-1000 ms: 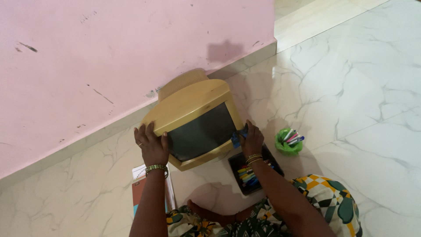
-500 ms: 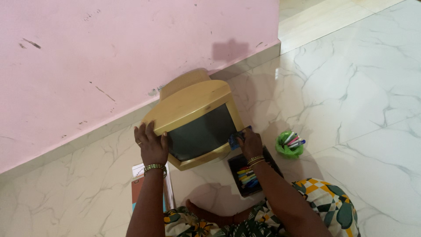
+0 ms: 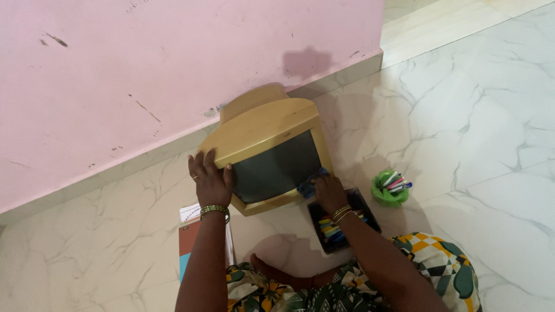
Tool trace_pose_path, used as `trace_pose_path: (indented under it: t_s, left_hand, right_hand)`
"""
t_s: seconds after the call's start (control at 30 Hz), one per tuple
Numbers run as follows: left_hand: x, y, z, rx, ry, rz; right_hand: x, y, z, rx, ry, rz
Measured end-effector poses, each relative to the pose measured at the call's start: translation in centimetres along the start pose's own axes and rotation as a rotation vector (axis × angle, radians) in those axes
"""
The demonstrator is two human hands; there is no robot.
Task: The person sits on the floor and wipes the screen and casing of a beige CRT monitor with a blue cloth. They then open a small black box containing pens and markers, remove the items, and place them on the floor before picking up a green pen holder.
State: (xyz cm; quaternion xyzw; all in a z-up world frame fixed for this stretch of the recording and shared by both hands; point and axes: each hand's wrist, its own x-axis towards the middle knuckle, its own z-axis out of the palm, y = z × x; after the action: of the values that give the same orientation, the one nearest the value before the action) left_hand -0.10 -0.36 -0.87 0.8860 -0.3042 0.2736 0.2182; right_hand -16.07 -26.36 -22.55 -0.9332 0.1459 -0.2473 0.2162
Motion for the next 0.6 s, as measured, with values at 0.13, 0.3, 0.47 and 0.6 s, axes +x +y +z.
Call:
trace_pose_path:
  t_s: [0.13,0.3,0.47,0.6]
  left_hand:
    - [0.1,0.1,-0.3,-0.005,-0.002,-0.009]
    - [0.2,0.4,-0.3,0.008,-0.01,-0.022]
    - [0.1,0.3,-0.2,-0.004,-0.025,-0.033]
    - [0.2,0.1,0.0,0.041,0.006,0.001]
  right_hand:
    - [0.7,-0.8,-0.7,0.001,0.045,0.003]
    - [1.4,-0.3,-2.3,-0.09,0.174,0.042]
    - [2.0,-1.3,-2.5,-0.005,0.043,0.234]
    - [2.1,-2.1,-2.7,0.106,0.093,0.213]
